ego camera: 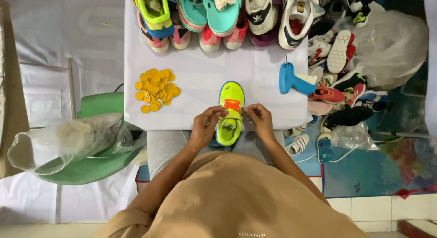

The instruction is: The person takes a piece of white tissue paper from a plastic bag and crumples it into a ball. They then stuff the paper into the toe box of a neon yellow and blue sneaker to maintain its shape. The person adjusts the paper inside the shoe and then picks up a needle and thread from the table.

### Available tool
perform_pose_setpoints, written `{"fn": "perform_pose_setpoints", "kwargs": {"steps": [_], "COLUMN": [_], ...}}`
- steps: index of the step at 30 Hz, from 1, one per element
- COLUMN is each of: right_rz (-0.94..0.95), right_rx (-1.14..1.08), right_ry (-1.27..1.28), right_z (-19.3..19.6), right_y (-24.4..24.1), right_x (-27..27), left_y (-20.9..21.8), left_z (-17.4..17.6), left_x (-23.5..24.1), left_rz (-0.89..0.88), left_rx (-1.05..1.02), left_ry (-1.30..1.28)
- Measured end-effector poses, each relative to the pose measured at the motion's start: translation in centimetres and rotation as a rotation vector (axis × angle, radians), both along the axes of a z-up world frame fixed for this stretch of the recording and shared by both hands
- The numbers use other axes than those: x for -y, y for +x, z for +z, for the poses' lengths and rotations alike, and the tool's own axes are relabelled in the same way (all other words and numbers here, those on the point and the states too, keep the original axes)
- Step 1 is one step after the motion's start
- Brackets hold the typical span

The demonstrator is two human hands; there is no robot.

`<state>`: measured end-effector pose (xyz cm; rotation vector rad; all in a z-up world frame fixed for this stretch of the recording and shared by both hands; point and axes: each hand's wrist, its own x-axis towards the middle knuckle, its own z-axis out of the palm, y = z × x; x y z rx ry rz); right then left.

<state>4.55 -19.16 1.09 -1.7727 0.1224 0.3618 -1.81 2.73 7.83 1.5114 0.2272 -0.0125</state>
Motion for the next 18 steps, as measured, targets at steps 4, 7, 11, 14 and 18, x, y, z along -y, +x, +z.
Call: {"fn": "perform_pose_setpoints", "kwargs": {"steps": [4, 7, 11, 14, 18], "right_rz": [-0.012, -0.019, 0.038, 0.06, 0.047], "right_rx": [0.023, 0.053, 0.107, 0.1, 0.073], "right_ry": [0.136, 0.254, 0.329, 0.354, 0.38], "right_z": [3.5, 6.1, 8.6, 8.2, 7.0], "right_y": [-0.1, -0.3, -0.6, -0.7, -1.0], "right_x": [-0.8, -1.8, -2.8, -2.9, -2.7], "left_y": [0.3, 0.6, 0.7, 0.6, 0.3], "left_z": [1.1, 2.1, 4.3, 4.8, 3.2], "left_x": [0.8, 1.2, 1.3, 1.0, 0.7], "left_rz": [-0.027, -0.063, -0.119, -0.137, -0.149], "left_rx": [0.063, 0.092, 0.146, 0.158, 0.117], "left_ry": [-0.058, -0.112, -0.117, -0.117, -0.125]}}
